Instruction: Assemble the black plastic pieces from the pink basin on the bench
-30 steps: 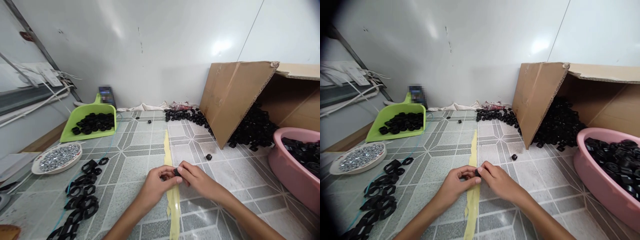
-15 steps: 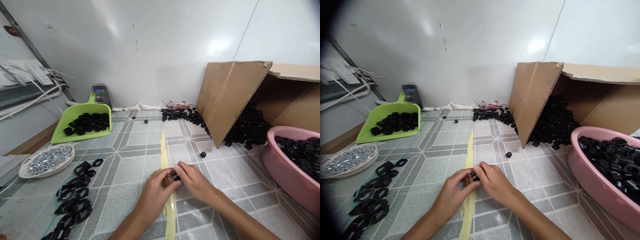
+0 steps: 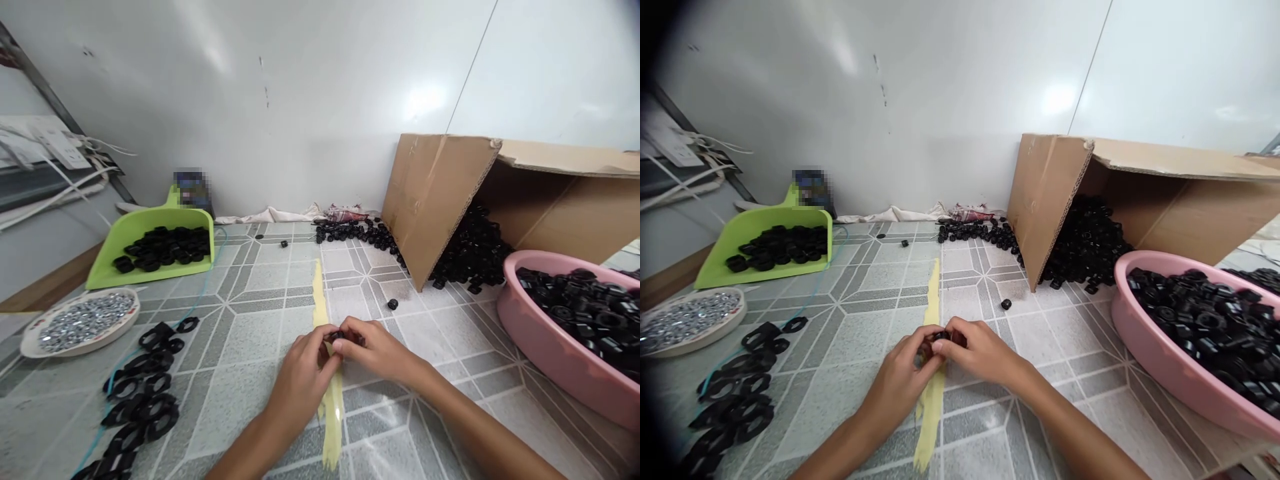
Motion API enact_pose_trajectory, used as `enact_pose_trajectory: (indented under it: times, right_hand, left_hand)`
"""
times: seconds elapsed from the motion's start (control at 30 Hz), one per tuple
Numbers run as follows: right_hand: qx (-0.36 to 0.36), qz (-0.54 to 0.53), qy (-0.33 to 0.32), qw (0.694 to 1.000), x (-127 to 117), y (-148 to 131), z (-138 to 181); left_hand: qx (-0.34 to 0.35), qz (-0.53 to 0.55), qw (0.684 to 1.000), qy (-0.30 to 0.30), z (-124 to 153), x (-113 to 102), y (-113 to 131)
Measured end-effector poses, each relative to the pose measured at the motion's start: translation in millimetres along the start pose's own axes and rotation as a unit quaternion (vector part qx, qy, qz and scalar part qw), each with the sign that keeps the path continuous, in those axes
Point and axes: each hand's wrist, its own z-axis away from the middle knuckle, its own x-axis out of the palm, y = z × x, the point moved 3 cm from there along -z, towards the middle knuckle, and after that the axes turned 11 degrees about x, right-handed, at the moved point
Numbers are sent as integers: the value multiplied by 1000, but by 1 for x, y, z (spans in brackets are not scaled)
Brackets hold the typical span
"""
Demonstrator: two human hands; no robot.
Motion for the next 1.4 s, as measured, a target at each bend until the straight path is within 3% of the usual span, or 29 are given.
enact_pose_trajectory:
  times: [0.07, 0.23, 0.33, 0.5, 0.6, 0.7, 0.8, 0.87, 0.9, 0.97, 1.0, 1.07, 1.1, 1.17, 1.27, 1.4]
  right_hand:
    - [-9, -21, 14, 1000, -5, 1, -1]
    - [-3, -139, 126, 982, -10, 11, -5]
    - [3, -195, 130, 972, -3, 14, -2]
    - [-18, -87, 195, 977, -5, 5, 46]
    - [-22, 38, 284, 958, -42, 3, 102]
    - [33, 177, 413, 893, -118, 9, 161]
    - [64, 368, 519, 769, -193, 11, 200]
    - [55, 444, 546, 709, -213, 12, 206]
    - [49, 445, 559, 698, -212, 14, 204]
    - [49, 376, 560, 737, -189, 23, 185]
    - [53, 320, 532, 782, -170, 31, 168]
    - [76, 233, 391, 887, -125, 48, 123]
    - [86, 221, 334, 912, -105, 55, 100]
    - [93, 217, 291, 927, -79, 64, 60]
    - [90, 221, 280, 930, -69, 69, 16]
    - [63, 220, 251, 941, -62, 64, -4]
  left_hand:
    - [-2, 4, 1000, 5, 0, 1, -3]
    - [26, -8, 999, 20, -2, 4, -6]
    - [49, -20, 998, 13, -2, 5, -5]
    - [78, -41, 996, 1, -2, 6, -4]
    - [105, -68, 992, -17, 0, 6, -1]
    - [129, -100, 986, -30, 2, 8, 4]
    - [149, -138, 978, -42, 3, 10, 7]
    - [159, -156, 974, -46, 3, 11, 7]
    - [162, -161, 972, -47, 3, 12, 7]
    - [167, -168, 971, -45, 2, 13, 7]
    - [169, -168, 970, -45, 2, 13, 8]
    - [171, -167, 970, -45, 3, 12, 9]
    - [171, -166, 970, -46, 3, 12, 10]
    - [170, -168, 970, -46, 4, 11, 12]
    - [167, -188, 967, -40, 4, 9, 13]
    - [158, -212, 964, -33, 5, 7, 11]
